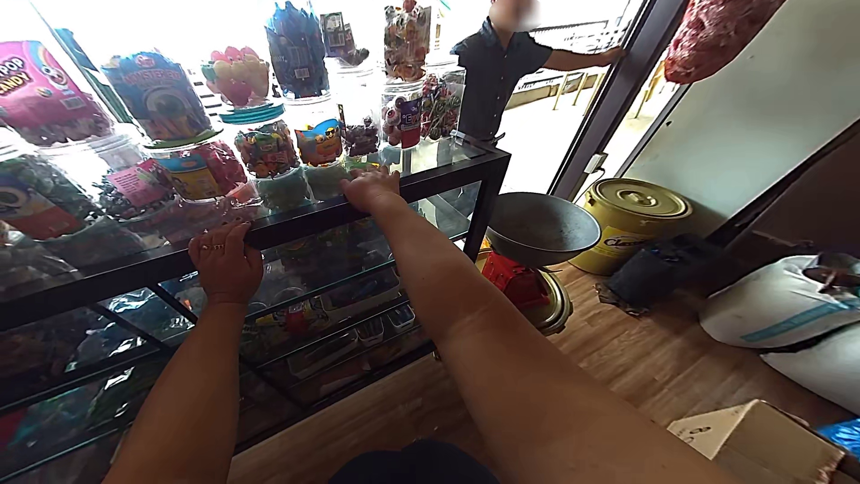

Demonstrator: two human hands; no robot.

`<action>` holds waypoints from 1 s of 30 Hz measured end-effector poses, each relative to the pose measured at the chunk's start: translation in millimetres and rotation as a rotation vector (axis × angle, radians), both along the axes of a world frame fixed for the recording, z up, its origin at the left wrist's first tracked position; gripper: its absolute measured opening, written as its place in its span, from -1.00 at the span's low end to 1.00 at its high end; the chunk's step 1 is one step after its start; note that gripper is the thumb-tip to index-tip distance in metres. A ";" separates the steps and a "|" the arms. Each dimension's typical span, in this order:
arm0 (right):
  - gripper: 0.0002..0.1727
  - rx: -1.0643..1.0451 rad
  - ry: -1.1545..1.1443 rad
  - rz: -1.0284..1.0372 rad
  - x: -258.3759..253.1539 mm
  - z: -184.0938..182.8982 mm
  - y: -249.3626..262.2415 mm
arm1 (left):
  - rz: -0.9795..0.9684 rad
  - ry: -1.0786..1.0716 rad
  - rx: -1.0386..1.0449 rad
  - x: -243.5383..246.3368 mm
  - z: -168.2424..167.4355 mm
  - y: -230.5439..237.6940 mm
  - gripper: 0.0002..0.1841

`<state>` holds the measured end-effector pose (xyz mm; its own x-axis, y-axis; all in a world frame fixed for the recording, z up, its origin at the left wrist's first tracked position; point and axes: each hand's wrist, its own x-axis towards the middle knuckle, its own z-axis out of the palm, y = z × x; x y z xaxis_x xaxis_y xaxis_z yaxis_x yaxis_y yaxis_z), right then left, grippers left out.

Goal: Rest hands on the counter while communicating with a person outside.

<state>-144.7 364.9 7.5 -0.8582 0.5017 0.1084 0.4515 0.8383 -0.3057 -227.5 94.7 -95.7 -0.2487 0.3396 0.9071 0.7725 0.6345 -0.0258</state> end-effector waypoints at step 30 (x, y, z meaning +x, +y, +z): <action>-0.32 -0.012 -0.009 0.001 1.1 1.3 -0.6 | 0.004 0.036 0.011 -4.2 -1.6 0.1 -0.36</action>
